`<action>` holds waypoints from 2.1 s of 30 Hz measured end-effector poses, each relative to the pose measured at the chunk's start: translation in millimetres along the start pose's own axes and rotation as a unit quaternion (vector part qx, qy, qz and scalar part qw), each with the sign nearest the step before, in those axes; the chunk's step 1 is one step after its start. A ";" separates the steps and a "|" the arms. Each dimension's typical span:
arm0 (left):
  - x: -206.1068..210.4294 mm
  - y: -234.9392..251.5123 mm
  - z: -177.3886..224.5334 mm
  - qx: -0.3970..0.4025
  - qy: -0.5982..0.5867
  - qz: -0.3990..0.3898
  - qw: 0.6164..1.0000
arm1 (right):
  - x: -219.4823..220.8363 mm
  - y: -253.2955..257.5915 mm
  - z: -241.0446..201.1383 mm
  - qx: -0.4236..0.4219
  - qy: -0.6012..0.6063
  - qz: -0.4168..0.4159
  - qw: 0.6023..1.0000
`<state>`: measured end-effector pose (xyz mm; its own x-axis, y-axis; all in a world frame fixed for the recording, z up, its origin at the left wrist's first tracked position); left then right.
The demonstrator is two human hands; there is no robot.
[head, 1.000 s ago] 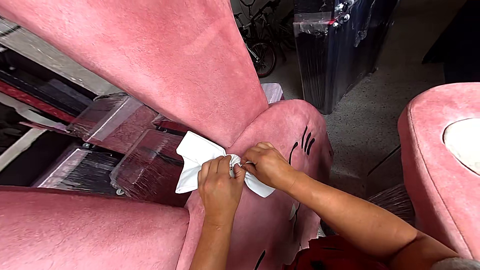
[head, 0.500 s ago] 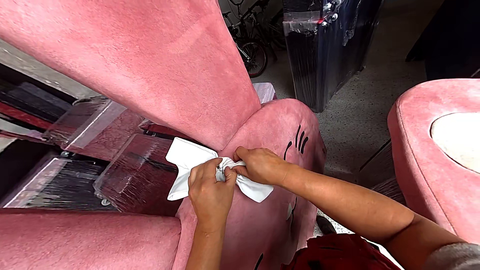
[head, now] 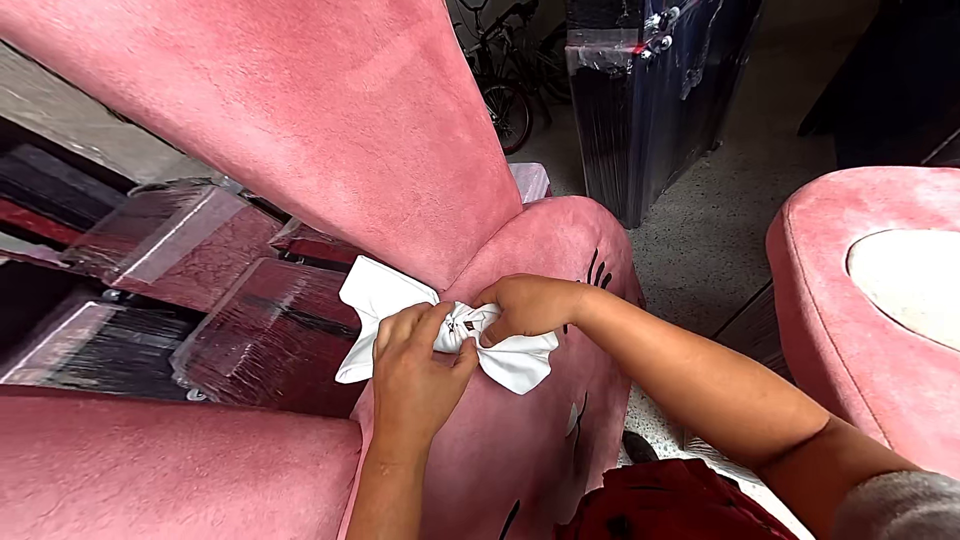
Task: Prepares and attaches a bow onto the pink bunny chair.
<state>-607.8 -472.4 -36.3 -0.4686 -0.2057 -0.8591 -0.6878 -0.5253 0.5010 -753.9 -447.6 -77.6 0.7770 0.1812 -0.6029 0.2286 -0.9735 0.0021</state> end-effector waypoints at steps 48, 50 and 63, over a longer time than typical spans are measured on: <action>6.8 -6.3 5.8 0.048 0.056 0.064 0.995 | -10.0 3.5 4.6 0.079 -0.045 0.132 0.987; -4.7 -16.3 1.4 0.096 0.037 0.008 0.995 | -17.0 0.7 1.6 0.089 0.011 0.115 0.989; -103.0 -76.1 -12.3 -0.108 -0.538 0.212 0.808 | -30.2 -39.7 -126.7 -0.198 0.080 0.258 0.942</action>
<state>-500.3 -421.4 12.8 -0.9277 0.3718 0.0323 -0.2808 -0.7524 0.5958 -712.2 -396.7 41.7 0.9163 -0.2515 -0.3116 -0.0268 -0.8150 0.5788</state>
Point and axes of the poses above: each hand's wrist, its own y-axis towards the middle knuckle, its own x-axis out of the palm, z = x × y, the point moved 8 cm from there along y, towards the middle knuckle
